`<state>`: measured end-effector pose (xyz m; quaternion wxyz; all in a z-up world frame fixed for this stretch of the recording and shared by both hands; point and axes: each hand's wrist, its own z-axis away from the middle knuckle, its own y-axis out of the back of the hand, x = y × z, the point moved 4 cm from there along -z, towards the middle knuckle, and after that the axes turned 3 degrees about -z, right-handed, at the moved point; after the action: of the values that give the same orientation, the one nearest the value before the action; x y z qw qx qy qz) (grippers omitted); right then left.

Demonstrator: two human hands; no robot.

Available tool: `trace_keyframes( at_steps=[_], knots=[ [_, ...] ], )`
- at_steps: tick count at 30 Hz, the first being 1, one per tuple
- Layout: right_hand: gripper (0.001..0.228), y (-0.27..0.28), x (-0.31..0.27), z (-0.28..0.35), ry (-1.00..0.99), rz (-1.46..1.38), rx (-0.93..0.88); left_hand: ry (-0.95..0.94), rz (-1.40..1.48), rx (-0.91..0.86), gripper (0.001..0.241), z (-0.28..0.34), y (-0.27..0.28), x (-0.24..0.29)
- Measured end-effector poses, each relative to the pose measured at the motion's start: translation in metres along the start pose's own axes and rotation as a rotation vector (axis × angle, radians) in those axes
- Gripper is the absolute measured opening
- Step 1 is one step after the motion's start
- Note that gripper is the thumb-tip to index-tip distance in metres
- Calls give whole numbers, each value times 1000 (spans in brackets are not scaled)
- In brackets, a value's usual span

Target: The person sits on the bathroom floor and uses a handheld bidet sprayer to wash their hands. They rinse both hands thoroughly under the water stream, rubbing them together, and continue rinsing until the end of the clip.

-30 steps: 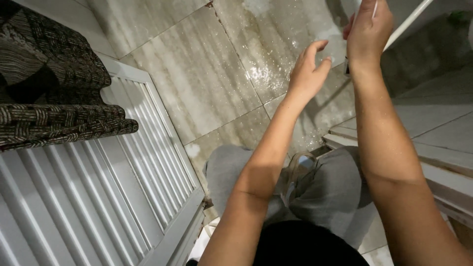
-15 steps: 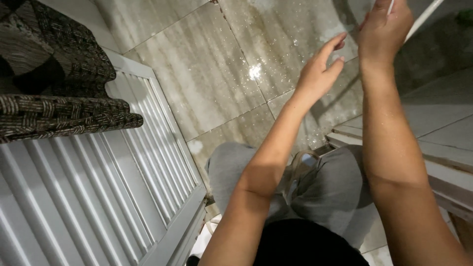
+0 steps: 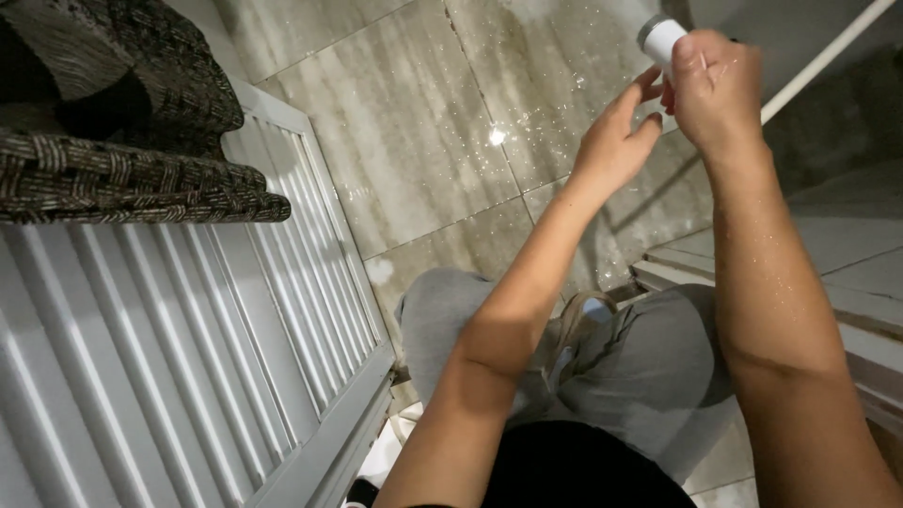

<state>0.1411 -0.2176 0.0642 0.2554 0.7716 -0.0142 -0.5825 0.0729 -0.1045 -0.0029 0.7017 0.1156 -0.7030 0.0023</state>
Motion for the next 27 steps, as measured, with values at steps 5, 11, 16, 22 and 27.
trace_keyframes(
  at_steps=[5,11,16,22,27],
  knots=[
    [59,-13,-9,-1,98,77,-80,48,45,32,57,-4,-4,-18],
    [51,22,32,-16,-22,56,237,-167,225,-45,68,11,6,32],
    [54,36,22,-17,177,65,283,-186,183,-100,69,14,11,34],
    [61,35,22,-15,201,-46,245,-158,158,-97,70,12,15,33],
    [67,27,28,-12,178,-135,201,-191,192,-72,67,10,13,27]
  ],
)
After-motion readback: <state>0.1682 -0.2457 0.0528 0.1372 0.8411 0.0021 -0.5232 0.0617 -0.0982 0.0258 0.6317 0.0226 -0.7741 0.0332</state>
